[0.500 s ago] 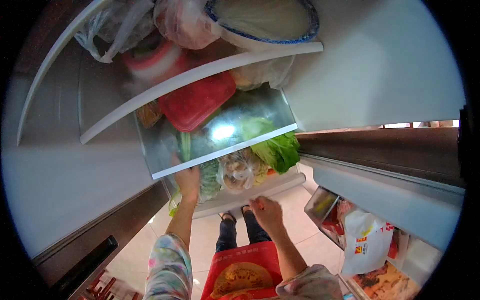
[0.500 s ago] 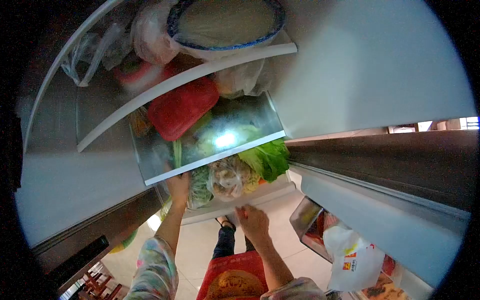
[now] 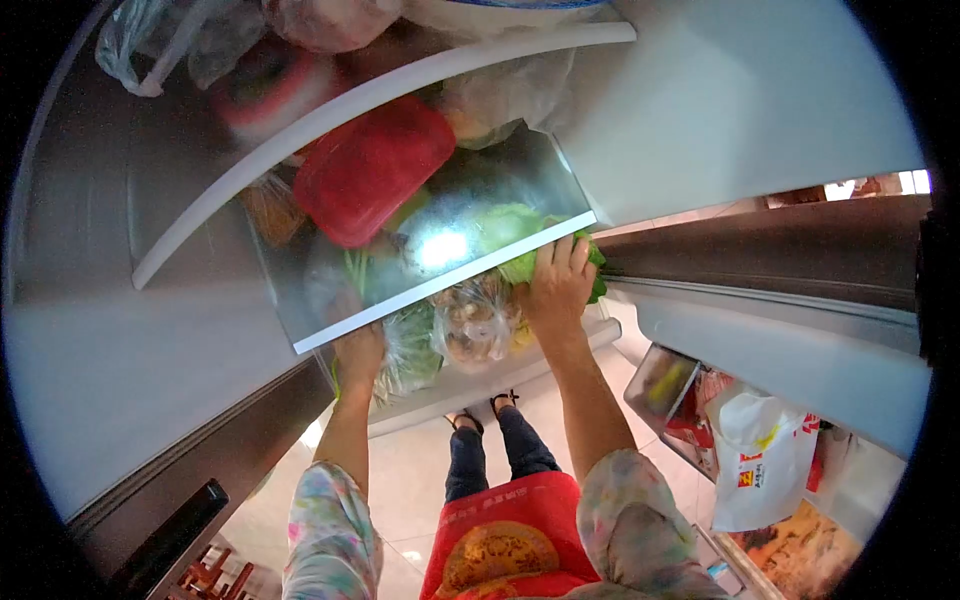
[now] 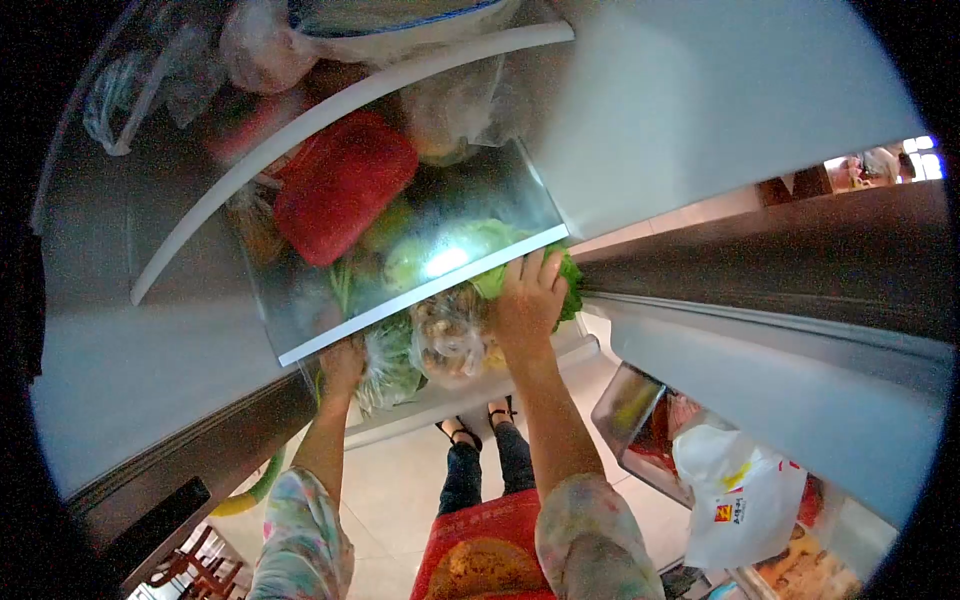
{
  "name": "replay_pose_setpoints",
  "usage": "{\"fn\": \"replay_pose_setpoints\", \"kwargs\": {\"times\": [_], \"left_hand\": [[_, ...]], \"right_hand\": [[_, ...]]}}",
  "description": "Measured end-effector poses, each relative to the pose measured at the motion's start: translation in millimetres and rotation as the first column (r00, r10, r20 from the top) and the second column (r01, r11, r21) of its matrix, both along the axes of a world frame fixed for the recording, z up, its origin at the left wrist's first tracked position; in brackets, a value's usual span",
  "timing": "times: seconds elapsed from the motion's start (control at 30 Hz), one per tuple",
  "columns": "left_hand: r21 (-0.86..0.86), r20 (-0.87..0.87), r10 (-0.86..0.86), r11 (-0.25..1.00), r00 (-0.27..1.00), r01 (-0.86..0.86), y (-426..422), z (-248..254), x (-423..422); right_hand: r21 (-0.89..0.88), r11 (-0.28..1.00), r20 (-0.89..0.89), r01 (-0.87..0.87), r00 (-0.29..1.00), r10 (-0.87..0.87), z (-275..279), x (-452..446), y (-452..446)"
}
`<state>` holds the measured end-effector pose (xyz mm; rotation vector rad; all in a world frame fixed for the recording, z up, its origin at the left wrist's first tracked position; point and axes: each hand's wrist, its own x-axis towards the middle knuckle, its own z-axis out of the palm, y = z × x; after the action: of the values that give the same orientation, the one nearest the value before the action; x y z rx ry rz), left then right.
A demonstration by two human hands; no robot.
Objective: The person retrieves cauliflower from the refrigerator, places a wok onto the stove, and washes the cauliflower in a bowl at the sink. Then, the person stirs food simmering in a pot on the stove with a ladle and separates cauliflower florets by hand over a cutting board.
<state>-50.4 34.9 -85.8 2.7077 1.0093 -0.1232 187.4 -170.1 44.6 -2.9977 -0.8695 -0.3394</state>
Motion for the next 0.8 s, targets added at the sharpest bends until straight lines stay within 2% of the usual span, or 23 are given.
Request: {"fn": "replay_pose_setpoints", "kwargs": {"times": [0.07,0.1,0.13,0.17,0.23,0.3,0.4,0.5,0.6,0.63,0.73,0.8], "left_hand": [[0.010,-0.089,-0.112,0.994,0.990,0.113,14,-29,-19],[-0.008,-0.068,-0.093,0.996,0.993,0.092,13,-22,-14],[-0.026,-0.047,-0.073,0.997,0.996,0.072,11,-14,-9],[-0.085,0.043,0.034,0.996,0.998,-0.031,-7,35,12],[-0.059,0.120,0.097,0.994,0.988,-0.090,-39,91,35],[0.128,0.095,-0.009,0.992,0.995,-0.003,-64,114,41],[-0.082,0.311,-0.015,0.996,0.950,0.043,-96,150,62],[-0.277,0.359,0.136,0.960,0.923,-0.033,-115,157,70],[-0.409,0.406,0.344,0.897,0.847,-0.168,-127,160,71],[-0.452,0.415,0.420,0.865,0.807,-0.218,-129,162,70],[-0.795,0.293,0.601,0.585,0.744,-0.160,-135,160,68],[-0.900,0.232,0.691,0.420,0.685,-0.119,-135,157,81]], "right_hand": [[-0.099,0.994,-0.182,0.034,0.982,-0.052,-8,-7,-1],[-0.149,0.988,-0.265,0.044,0.961,-0.083,-9,-10,-3],[-0.109,0.990,-0.305,0.091,0.945,-0.120,-6,-15,-5],[-0.072,0.988,-0.349,0.138,0.924,-0.155,-3,-23,-8],[-0.016,0.983,-0.407,0.185,0.897,-0.175,-2,-27,-12],[0.028,0.981,-0.434,0.191,0.886,-0.160,-7,-24,-15],[0.113,0.993,-0.316,0.047,0.949,-0.009,-10,-16,-20],[0.219,0.965,-0.442,0.143,0.897,-0.033,7,-20,-17],[0.206,0.951,-0.544,0.230,0.835,-0.084,35,-37,-10],[0.270,0.951,-0.482,0.151,0.876,-0.002,41,-47,-12],[0.346,0.938,-0.323,0.036,0.943,0.083,21,-75,-1],[0.254,0.965,-0.303,0.068,0.953,0.012,20,-91,11]]}}
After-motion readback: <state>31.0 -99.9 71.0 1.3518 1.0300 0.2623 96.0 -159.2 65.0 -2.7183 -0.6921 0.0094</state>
